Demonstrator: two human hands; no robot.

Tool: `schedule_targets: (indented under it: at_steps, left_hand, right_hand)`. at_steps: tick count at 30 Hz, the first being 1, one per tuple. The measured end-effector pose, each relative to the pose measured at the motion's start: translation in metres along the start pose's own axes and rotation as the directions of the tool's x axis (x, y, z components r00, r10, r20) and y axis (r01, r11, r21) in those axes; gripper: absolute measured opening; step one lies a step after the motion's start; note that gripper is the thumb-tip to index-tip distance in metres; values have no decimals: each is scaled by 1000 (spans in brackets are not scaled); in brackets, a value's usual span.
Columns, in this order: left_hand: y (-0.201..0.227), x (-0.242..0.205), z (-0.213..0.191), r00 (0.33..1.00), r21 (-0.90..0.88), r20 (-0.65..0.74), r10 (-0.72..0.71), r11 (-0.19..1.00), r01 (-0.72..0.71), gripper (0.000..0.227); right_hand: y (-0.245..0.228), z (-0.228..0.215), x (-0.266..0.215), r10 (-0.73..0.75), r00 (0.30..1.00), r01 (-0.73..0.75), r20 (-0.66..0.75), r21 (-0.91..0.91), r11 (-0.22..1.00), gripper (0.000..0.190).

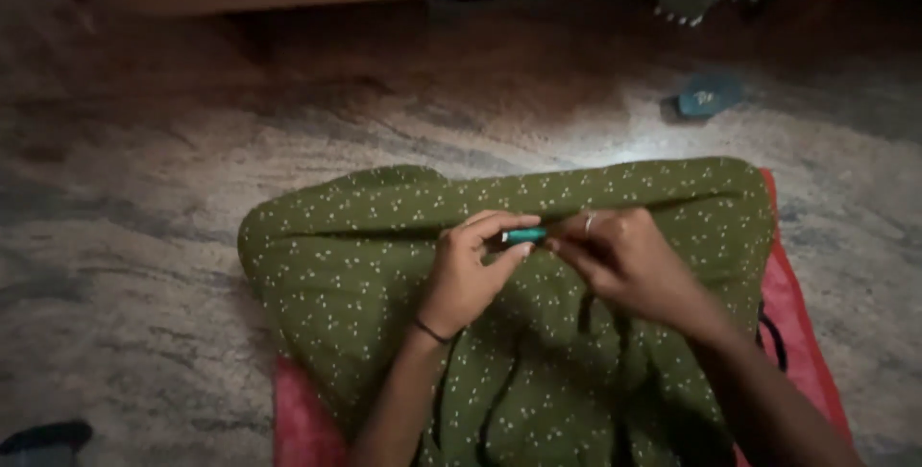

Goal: Trimming loose threads and inspecting the finishing of a green garment with a spool of thread.

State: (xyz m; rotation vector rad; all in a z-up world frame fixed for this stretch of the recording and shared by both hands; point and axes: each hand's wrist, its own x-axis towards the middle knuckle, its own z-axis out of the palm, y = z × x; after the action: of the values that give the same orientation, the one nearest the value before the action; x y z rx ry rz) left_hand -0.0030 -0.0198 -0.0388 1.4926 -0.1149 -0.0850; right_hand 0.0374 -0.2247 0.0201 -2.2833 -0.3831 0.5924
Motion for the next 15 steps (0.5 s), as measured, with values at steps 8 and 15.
schedule_targets:
  at_steps: [8, 15]
  left_hand:
    - [-2, -6, -3, 987, 2, 127, -97, 995, 97, 30]
    - [-14, -5, 3, 976, 12, 142, -164, 986, 164, 29]
  right_hand:
    - [1, -3, -1, -258, 966, 259, 18, -65, 964, 13]
    - [13, 2, -1, -404, 915, 403, 5, -55, 913, 13]
